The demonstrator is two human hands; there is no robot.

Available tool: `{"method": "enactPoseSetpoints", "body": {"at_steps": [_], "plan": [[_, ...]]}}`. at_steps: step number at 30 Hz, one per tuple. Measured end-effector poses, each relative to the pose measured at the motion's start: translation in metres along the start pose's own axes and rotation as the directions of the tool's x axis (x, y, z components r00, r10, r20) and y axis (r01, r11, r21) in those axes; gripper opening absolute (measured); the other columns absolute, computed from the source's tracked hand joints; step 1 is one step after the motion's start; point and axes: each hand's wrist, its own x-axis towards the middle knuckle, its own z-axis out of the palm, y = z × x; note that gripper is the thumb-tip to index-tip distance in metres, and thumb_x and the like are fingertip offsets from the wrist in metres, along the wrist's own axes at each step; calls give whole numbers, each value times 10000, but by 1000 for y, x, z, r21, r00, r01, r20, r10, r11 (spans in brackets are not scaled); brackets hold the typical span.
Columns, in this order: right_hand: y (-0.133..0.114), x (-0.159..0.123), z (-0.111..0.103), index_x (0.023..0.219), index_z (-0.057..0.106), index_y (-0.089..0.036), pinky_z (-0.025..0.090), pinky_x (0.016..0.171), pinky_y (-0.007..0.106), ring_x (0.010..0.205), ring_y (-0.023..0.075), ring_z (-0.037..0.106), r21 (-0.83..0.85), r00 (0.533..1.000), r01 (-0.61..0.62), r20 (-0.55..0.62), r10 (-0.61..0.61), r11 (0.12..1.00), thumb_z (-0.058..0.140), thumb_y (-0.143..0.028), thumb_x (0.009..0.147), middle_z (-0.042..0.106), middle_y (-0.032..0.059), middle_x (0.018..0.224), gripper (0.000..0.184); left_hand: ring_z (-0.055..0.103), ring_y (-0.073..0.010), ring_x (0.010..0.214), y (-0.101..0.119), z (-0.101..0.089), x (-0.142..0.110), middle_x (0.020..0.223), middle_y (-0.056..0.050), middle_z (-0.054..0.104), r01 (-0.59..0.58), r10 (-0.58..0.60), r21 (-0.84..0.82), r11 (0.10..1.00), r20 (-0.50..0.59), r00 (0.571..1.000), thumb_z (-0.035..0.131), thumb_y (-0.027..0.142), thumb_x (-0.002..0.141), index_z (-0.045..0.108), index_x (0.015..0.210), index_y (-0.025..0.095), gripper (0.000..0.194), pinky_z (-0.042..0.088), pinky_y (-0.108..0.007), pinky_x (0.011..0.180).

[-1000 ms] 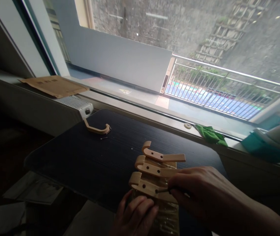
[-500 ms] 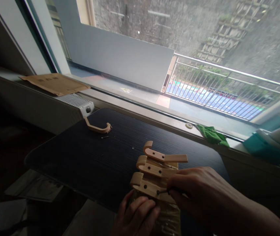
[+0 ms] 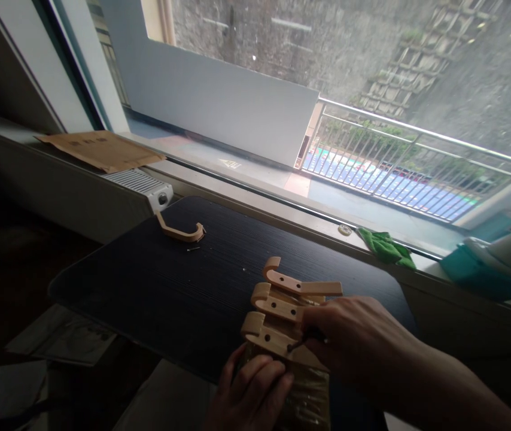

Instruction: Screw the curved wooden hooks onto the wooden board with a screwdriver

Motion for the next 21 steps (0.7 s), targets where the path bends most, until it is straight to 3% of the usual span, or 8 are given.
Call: {"method": "enactPoseSetpoints", "body": {"at_steps": [5,9,12,15,17,19,21], "plan": [[1,-6,-2,740,627,-219,206,507,280,614,150,585,-16,994,-109,-23,109,994,526,-273,790,659,-4,677,125,475,-193,1090,2,11,-5,1093,-38,605,9,-11,-55,998,-26,1000,399,180,889,562,1156,178,313,150,-432,1100],[-13,-8,-14,789,605,-198,243,520,274,690,161,598,-77,999,-41,5,42,996,533,-188,758,664,17,754,79,466,-228,1086,2,19,-8,1112,-60,582,9,-17,-79,997,-94,995,443,257,844,522,1189,170,364,172,-474,1066],[-24,-6,-20,773,617,-208,284,555,264,745,147,588,-100,994,101,-27,-104,990,506,-113,767,657,15,819,146,454,-247,1104,3,10,-6,1147,-74,557,6,-8,-97,995,-19,1000,482,251,796,487,1220,164,434,214,-477,1043],[-30,-1,-19,770,637,-205,299,558,260,700,137,575,-127,985,166,-18,-170,978,490,-87,786,648,20,794,189,440,-249,1132,5,-4,-1,1188,-77,540,34,-20,-126,991,110,994,499,193,763,462,1243,160,482,237,-468,1036],[-32,2,-17,779,639,-189,316,572,254,694,136,573,-129,979,204,7,-205,970,492,-84,788,646,26,778,180,436,-246,1138,6,-10,0,1196,-73,538,47,-30,-126,991,132,991,503,156,742,454,1248,162,508,244,-463,1033],[-31,4,-16,760,629,-171,328,585,251,689,135,572,-123,978,210,19,-209,970,479,-96,805,643,34,758,174,429,-247,1144,7,-11,0,1202,-71,533,57,-39,-128,990,140,989,507,133,719,441,1257,166,543,247,-464,1032],[-28,5,-14,746,618,-159,332,583,248,683,137,574,-107,991,137,9,-137,985,477,-139,822,642,41,744,161,416,-251,1154,6,-7,-2,1211,-75,524,65,-44,-139,988,150,988,507,132,704,423,1272,168,575,234,-474,1035]]}}
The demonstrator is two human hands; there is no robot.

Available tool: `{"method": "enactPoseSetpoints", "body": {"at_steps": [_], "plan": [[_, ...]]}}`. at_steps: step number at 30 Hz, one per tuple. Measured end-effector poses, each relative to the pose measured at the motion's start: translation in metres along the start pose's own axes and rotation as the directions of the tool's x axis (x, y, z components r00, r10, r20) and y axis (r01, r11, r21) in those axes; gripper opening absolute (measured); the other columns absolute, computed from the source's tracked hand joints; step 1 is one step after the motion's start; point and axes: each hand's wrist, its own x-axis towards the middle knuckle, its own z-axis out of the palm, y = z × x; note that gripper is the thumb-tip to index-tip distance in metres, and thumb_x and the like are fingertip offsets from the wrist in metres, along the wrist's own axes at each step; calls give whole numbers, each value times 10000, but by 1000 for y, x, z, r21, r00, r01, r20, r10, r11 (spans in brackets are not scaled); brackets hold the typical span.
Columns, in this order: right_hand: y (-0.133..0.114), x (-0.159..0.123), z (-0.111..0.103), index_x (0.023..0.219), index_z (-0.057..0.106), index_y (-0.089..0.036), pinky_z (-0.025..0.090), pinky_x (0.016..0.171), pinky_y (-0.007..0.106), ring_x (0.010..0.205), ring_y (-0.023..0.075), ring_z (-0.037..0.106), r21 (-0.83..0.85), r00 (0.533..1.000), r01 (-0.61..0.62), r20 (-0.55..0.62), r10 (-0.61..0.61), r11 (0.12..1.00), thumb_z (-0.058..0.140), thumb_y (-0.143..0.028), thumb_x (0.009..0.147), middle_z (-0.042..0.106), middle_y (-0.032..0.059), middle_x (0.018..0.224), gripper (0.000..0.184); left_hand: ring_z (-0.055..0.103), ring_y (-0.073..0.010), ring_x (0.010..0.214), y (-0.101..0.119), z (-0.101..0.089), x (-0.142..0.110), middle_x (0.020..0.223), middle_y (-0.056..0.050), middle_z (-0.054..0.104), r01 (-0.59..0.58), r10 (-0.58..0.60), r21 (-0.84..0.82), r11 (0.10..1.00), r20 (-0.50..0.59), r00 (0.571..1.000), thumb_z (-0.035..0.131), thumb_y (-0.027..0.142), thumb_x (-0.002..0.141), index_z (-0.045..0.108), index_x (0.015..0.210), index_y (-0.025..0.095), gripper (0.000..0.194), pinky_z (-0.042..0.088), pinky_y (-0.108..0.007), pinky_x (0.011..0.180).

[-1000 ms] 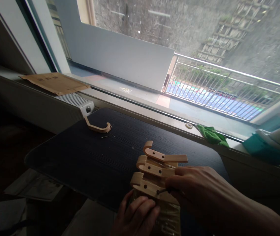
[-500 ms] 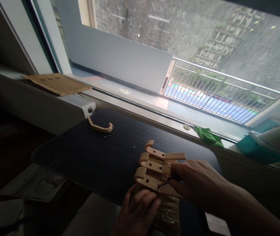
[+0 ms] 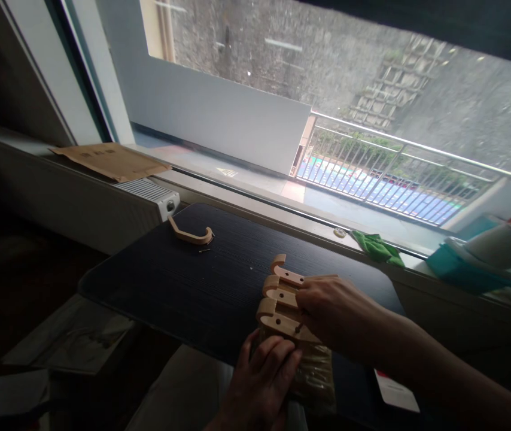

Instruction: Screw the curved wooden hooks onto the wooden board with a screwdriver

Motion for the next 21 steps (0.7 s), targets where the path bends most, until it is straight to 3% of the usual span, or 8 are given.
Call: {"method": "enactPoseSetpoints", "body": {"at_steps": [3,6,12,16,21], "plan": [[6,-2,1,755,609,-160,325,574,247,674,140,577,16,992,-125,-20,126,992,495,-227,826,649,38,742,150,407,-261,1150,-3,10,-3,1207,-80,513,-31,31,-1,1000,-52,998,506,172,705,409,1281,174,584,207,-491,1038],[7,-5,0,753,605,-171,296,545,255,648,141,578,-14,987,-160,-30,159,987,487,-255,821,654,28,728,160,399,-270,1146,-6,18,-5,1201,-87,505,-49,50,12,999,-89,995,509,209,713,399,1290,175,588,203,-499,1034],[-1,-10,-5,786,628,-189,281,529,254,758,170,618,-87,998,-66,-18,65,994,529,-130,749,679,32,804,121,388,-275,1165,-5,15,-6,1225,-97,485,-50,52,23,998,-68,996,506,185,732,394,1303,160,583,222,-505,1031],[-3,-7,-5,781,642,-196,329,572,245,764,165,620,-120,999,41,-5,-42,992,521,-109,795,680,30,797,150,391,-270,1169,-4,15,-6,1228,-97,488,-38,40,30,999,-65,997,494,164,748,388,1310,161,572,222,-513,1033],[0,-5,0,757,650,-153,368,627,252,752,168,618,-106,1000,-7,24,9,994,477,-130,832,674,68,762,190,404,-269,1157,-4,20,-8,1214,-95,503,-22,23,22,1000,-73,997,481,152,755,389,1316,175,569,240,-519,1024]]}}
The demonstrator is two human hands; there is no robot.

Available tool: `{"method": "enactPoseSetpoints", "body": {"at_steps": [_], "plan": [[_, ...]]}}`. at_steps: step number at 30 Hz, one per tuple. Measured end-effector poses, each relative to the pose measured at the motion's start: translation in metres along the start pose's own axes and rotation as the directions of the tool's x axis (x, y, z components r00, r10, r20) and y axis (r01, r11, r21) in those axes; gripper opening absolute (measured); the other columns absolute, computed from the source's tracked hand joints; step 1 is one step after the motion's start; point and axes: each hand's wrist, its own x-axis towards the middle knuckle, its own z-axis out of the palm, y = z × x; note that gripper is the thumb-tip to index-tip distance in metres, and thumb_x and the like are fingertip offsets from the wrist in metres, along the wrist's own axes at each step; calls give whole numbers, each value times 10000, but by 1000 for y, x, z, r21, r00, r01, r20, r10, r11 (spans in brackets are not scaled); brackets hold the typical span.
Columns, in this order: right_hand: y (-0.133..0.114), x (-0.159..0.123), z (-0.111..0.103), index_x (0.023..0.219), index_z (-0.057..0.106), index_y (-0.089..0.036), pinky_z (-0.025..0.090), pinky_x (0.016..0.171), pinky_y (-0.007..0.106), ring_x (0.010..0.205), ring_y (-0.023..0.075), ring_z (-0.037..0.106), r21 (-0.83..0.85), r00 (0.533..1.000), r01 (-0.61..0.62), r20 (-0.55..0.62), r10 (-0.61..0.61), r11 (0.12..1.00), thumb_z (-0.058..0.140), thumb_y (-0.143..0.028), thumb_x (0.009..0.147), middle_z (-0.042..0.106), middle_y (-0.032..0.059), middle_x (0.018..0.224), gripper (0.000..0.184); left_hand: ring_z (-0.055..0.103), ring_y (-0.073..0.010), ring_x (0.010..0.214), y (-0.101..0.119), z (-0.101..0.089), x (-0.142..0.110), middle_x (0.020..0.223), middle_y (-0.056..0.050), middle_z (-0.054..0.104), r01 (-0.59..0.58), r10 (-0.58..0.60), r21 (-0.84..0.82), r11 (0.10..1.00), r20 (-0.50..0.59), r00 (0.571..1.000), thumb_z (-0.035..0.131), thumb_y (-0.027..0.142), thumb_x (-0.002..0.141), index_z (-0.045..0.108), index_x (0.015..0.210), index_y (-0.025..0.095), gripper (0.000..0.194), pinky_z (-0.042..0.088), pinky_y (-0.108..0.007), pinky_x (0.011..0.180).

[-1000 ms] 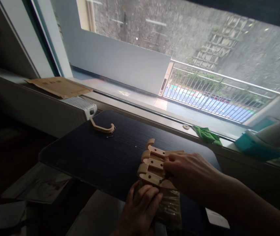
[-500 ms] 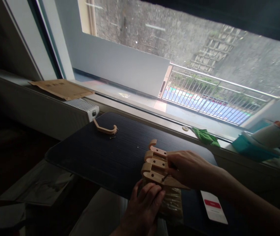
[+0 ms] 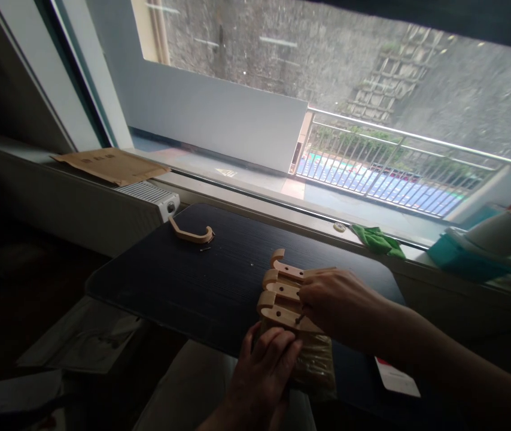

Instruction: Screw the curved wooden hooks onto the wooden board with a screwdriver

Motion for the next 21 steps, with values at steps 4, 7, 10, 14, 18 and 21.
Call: {"method": "enactPoseSetpoints", "body": {"at_steps": [4,7,10,14,18,21], "plan": [[2,-2,6,714,639,-146,354,599,255,720,169,614,23,994,-94,-56,95,995,481,-183,817,672,73,736,191,399,-271,1167,2,-8,3,1226,-99,499,4,-4,-36,999,20,1000,481,121,725,393,1314,169,597,237,-523,1027],[1,-6,4,728,638,-149,320,541,266,677,175,613,-3,988,-141,-66,140,990,476,-222,814,675,69,734,197,396,-273,1176,3,-16,6,1246,-96,491,16,-12,-38,999,89,996,491,101,691,392,1318,165,637,233,-520,1031],[-1,-8,-2,769,646,-160,307,528,261,719,183,622,-20,994,-102,-40,101,995,516,-198,783,681,59,765,137,384,-273,1186,2,-15,5,1256,-94,488,8,-4,-39,999,97,995,499,109,688,384,1329,163,653,221,-515,1036],[-1,-6,-5,758,657,-171,314,540,247,781,178,625,-59,1000,-17,-20,16,998,539,-103,748,683,52,811,136,404,-275,1163,-1,-5,1,1229,-97,498,-12,12,-12,1000,15,1000,512,151,723,391,1316,164,605,245,-512,1018],[-2,-3,1,766,658,-159,342,586,251,755,165,622,-45,1000,-9,-3,9,999,504,-91,784,679,66,794,169,412,-265,1164,1,-8,3,1220,-92,515,0,0,-24,1000,17,1000,498,163,760,406,1302,170,550,254,-497,1019],[-2,-2,5,746,655,-151,345,596,260,733,169,621,-2,997,-54,-49,54,999,481,-144,816,676,71,757,188,419,-262,1170,4,-19,7,1227,-91,519,20,-17,-25,999,96,995,507,141,758,419,1297,164,548,262,-486,1026]]}}
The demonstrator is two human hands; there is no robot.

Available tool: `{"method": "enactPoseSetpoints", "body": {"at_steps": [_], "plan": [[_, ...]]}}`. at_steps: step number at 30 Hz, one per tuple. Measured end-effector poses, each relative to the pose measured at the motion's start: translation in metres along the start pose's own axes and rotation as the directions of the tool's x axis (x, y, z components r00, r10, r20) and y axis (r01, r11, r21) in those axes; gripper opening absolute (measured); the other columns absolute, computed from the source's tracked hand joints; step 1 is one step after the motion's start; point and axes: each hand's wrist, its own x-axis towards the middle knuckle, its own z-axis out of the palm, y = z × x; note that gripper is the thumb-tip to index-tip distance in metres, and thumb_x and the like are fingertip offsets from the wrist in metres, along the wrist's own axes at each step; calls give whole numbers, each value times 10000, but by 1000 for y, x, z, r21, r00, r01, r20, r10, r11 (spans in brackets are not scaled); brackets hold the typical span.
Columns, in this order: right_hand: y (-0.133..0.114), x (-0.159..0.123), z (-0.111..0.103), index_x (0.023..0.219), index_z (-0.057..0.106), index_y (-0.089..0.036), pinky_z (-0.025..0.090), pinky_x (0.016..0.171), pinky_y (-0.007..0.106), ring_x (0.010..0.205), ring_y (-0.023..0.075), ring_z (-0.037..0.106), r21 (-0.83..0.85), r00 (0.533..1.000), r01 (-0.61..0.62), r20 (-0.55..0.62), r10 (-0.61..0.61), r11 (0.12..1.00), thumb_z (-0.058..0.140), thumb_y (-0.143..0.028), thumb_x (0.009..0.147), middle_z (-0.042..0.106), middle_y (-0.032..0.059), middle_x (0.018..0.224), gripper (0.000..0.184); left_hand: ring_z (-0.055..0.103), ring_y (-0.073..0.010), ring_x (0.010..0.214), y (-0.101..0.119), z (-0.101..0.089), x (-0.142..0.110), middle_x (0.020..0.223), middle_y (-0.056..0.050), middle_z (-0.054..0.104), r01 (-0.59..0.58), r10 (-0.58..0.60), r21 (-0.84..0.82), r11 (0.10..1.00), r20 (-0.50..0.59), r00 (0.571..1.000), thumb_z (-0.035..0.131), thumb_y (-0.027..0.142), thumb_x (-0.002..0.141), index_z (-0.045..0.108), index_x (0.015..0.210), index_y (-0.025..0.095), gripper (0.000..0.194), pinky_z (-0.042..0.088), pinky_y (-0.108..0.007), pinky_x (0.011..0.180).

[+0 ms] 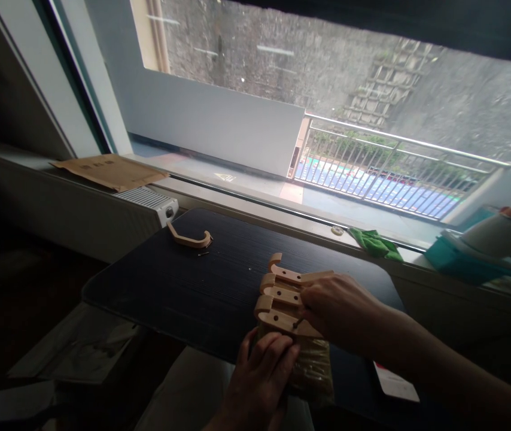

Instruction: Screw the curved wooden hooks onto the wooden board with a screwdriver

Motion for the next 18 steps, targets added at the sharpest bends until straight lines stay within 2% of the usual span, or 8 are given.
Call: {"method": "enactPoseSetpoints", "body": {"at_steps": [5,8,10,13,15,18], "plan": [[15,-10,4,661,638,-175,302,525,255,615,149,583,112,988,-149,-32,154,982,508,-285,820,644,35,644,233,436,-243,1159,0,-5,3,1215,-82,546,-19,19,21,1000,-19,1000,487,167,805,461,1269,159,464,279,-462,1020],[34,-28,14,684,660,-216,304,494,250,540,125,525,277,962,-234,-70,262,932,454,-381,863,614,-2,595,319,459,-223,1137,-4,0,3,1172,-71,583,-44,49,58,997,-96,994,456,171,841,508,1230,154,392,279,-432,1025],[47,-39,29,782,681,-228,374,520,244,556,129,536,481,924,-288,-88,372,828,440,-434,868,618,-11,608,328,477,-205,1117,-7,4,3,1137,-55,610,-61,74,93,994,-148,986,439,163,865,543,1196,162,347,249,-415,1049],[59,-49,62,879,678,-215,466,551,243,621,155,600,753,842,-260,-130,524,604,509,-458,820,677,5,716,302,500,-168,1086,-11,7,4,1103,-10,639,-74,93,119,990,-169,981,416,157,909,581,1157,197,300,173,-382,1097],[61,-50,86,908,669,-205,519,651,256,753,188,645,854,783,-162,-194,591,495,589,-413,766,706,31,846,264,518,-149,1063,-12,8,5,1075,14,652,-51,72,112,992,-190,979,400,141,932,600,1125,220,290,151,-377,1113],[59,-45,115,875,674,-209,543,686,233,780,191,665,920,666,-100,-221,713,379,660,-390,699,716,29,837,253,554,-128,1007,-14,9,5,1015,34,665,-13,38,114,993,-222,974,409,113,937,620,1071,258,289,177,-397,1114]]}}
